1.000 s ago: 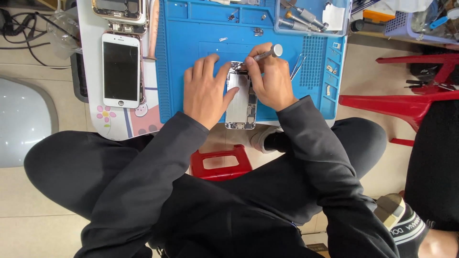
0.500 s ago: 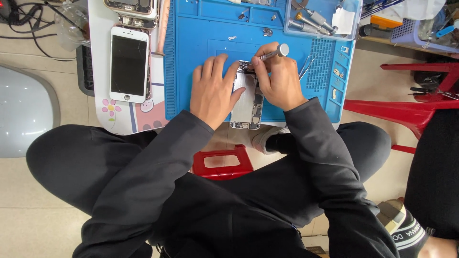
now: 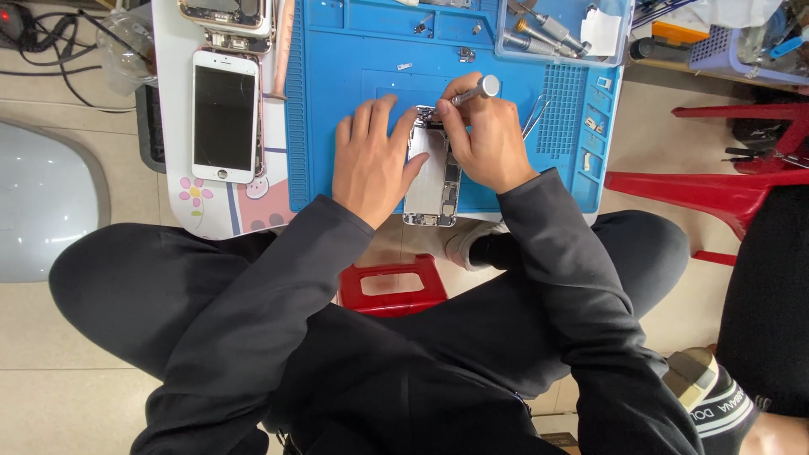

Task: The person is repairing a smartphone by working on its internal components. They use tweezers to handle small parts and a screwdriver to tighten screws on the device's frame, which is placed on a blue work mat.

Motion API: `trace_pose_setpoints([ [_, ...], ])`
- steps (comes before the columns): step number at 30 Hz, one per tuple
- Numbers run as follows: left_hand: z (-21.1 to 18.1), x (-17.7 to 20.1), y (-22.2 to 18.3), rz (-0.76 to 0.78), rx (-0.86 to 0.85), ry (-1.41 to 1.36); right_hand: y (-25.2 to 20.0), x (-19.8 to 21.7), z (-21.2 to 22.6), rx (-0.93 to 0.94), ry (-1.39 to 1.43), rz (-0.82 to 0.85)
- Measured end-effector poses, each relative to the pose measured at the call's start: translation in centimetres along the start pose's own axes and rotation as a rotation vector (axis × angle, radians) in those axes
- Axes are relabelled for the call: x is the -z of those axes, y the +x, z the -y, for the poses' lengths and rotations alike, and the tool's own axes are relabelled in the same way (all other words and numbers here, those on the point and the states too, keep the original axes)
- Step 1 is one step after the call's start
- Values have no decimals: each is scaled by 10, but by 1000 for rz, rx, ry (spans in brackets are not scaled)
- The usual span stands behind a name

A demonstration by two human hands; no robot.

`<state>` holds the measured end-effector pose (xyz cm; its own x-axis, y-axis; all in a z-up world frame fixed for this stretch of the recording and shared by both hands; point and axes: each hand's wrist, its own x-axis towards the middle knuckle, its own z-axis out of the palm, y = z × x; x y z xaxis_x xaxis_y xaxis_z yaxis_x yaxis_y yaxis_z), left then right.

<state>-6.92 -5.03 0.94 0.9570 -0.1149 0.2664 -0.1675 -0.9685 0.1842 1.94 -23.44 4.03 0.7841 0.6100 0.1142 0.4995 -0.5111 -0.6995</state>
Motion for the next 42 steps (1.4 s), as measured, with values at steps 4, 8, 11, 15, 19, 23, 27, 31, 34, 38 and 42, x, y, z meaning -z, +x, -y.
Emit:
trace_pose_setpoints([
  [4, -1, 0, 1, 1, -1, -21, 0, 0, -1, 13, -42, -2],
  [8, -1, 1, 0, 5, 4, -29, 2, 1, 2, 16, -82, 8],
  [11, -1, 2, -1, 13, 2, -21, 4, 3, 7, 19, -99, 27],
  [15, -1, 2, 0, 6, 1, -27, 5, 9, 11, 107, -171, -19],
  [19, -2, 3, 4, -16, -5, -20, 14, 18, 25, 179, -167, -150],
  [23, -2, 2, 0, -4, -7, 3, 12, 13, 17, 176, -109, -145],
  [27, 0, 1, -1, -8, -11, -15, 7, 6, 5, 164, -201, -192],
  [31, -1, 0, -2, -19, -4, 3, -1, -1, -7, 146, -166, -226],
  [34, -2, -4, -1, -19, -14, 14, 3, 4, -7, 196, -293, -232],
  [38, 0, -4, -7, -6, -10, -18, 14, 26, 35, 327, -304, -215],
  [42, -2, 10, 0, 25, -26, -59, 23, 28, 19, 303, -256, -178],
])
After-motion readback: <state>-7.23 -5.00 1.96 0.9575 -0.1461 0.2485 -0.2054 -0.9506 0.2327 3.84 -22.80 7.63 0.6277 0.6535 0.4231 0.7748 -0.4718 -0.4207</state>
